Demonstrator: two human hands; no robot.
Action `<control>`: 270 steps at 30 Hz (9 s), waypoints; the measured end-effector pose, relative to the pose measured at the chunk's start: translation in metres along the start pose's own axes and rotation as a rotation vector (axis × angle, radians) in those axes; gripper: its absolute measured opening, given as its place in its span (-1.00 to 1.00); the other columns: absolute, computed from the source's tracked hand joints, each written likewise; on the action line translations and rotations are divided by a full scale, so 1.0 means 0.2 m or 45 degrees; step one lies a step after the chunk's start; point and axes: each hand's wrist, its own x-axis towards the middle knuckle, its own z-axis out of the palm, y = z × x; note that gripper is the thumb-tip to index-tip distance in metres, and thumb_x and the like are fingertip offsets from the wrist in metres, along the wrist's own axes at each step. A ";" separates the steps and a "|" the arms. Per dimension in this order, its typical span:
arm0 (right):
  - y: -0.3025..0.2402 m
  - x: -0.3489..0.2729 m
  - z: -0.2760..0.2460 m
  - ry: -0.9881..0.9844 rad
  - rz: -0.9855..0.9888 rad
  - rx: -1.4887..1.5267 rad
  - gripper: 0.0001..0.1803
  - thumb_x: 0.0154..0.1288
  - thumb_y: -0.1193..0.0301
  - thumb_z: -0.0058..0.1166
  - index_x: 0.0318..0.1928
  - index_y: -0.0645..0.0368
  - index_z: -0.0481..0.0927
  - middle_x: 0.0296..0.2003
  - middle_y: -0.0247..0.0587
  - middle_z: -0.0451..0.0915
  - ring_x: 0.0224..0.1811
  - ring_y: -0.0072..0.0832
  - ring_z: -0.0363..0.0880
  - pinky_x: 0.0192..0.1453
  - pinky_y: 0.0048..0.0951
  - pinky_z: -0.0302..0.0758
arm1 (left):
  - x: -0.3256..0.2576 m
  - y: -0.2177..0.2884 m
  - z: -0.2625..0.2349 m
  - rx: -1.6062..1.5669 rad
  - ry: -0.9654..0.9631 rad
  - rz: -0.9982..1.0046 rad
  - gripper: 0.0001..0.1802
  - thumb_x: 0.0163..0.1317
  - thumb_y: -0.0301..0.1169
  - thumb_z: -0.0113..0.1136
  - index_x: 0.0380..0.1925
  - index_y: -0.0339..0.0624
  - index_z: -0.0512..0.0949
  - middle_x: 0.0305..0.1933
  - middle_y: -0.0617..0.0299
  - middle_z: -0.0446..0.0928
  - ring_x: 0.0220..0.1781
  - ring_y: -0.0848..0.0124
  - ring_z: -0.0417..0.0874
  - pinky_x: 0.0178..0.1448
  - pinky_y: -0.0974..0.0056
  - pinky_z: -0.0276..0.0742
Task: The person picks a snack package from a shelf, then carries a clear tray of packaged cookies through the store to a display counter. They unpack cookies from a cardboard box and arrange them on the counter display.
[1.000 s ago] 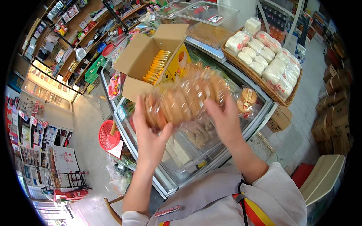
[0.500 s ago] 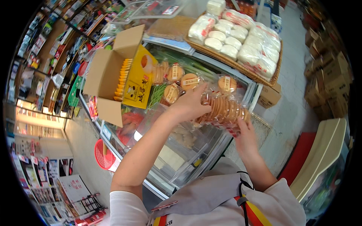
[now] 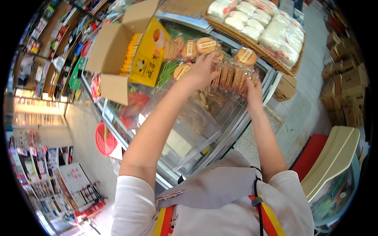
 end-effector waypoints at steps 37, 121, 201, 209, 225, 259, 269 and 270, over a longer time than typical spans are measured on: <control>0.54 -0.77 -2.07 -0.213 0.206 -0.762 -0.56 0.30 0.33 0.00 0.14 0.27 0.43 -0.13 -0.07 0.57 -0.23 -0.45 0.52 -0.15 -0.44 0.50 | -0.86 0.99 0.82 -0.877 0.732 0.082 -0.76 0.31 -0.59 -0.07 -0.04 -0.36 0.45 -0.09 0.11 0.52 0.00 0.37 0.55 0.04 0.29 0.52; 1.04 3.13 -2.71 -1.231 -0.165 -2.233 -0.94 0.04 0.38 0.12 -0.49 0.03 0.61 -0.39 -0.40 0.50 -0.14 -0.47 0.46 -0.22 -0.37 0.50 | 3.25 0.08 3.31 0.806 -0.396 -0.382 -0.78 0.12 -0.50 0.04 -0.22 0.04 0.44 -0.26 0.17 0.48 -0.27 0.17 0.66 -0.31 0.17 0.56; 0.69 3.38 -2.76 -0.532 0.399 -0.344 -0.30 0.17 0.40 0.13 0.31 0.27 0.20 0.23 -0.16 0.27 0.28 -0.42 0.23 0.35 -0.38 0.14 | 2.69 1.31 3.52 -1.721 0.610 -1.299 -0.29 0.13 -0.62 0.05 0.31 -0.09 0.09 0.19 0.19 0.31 0.22 0.39 0.35 0.30 0.31 0.23; -0.26 2.88 -2.78 -0.485 0.105 -0.138 -0.23 0.15 0.48 0.07 0.37 0.26 0.06 0.27 -0.16 0.24 0.30 -0.38 0.21 0.35 -0.30 0.17 | 2.42 1.87 2.68 -1.448 0.651 -0.862 -0.23 0.07 -0.61 0.16 0.31 -0.19 0.11 0.26 0.09 0.27 0.27 0.34 0.32 0.31 0.29 0.24; -1.25 1.62 -1.95 -0.569 -1.318 -0.501 -0.52 0.19 0.39 0.09 0.12 0.33 0.43 0.18 0.04 0.36 0.25 -0.03 0.24 0.34 -0.13 0.05 | 1.07 2.15 0.96 -0.660 1.515 -0.129 -0.17 0.03 -0.55 0.28 0.28 -0.30 0.06 0.25 0.03 0.24 0.30 0.29 0.29 0.36 0.20 0.19; -0.03 -0.61 0.82 -1.030 1.005 -0.157 -0.55 0.32 0.22 -0.04 0.18 0.03 0.28 0.12 -0.18 0.38 0.18 -0.22 0.34 0.30 0.13 0.13 | -1.25 -0.32 -0.07 -0.653 0.642 -1.227 -0.63 0.08 -0.23 0.12 -0.42 -0.44 0.52 -0.52 0.12 0.54 -0.56 0.35 0.55 -0.49 0.29 0.48; 0.04 -0.57 0.84 -1.136 0.815 -0.339 -0.52 0.29 0.20 -0.02 0.17 0.01 0.24 0.11 -0.14 0.36 0.12 -0.17 0.36 0.18 0.11 0.26 | -1.06 -0.51 -0.02 -0.534 0.654 -1.424 -0.45 0.06 -0.17 0.14 -0.20 -0.58 0.48 -0.18 -0.29 0.55 -0.16 0.07 0.65 -0.09 0.09 0.57; 0.03 -0.58 0.85 -1.143 0.802 -0.387 -0.50 0.28 0.19 -0.01 0.18 0.02 0.22 0.12 -0.14 0.35 0.12 -0.17 0.36 0.17 0.11 0.26 | -1.04 -0.51 0.01 -0.415 0.743 -1.457 -0.41 0.06 -0.17 0.15 -0.12 -0.58 0.45 -0.10 -0.33 0.53 -0.11 0.06 0.64 -0.08 0.08 0.57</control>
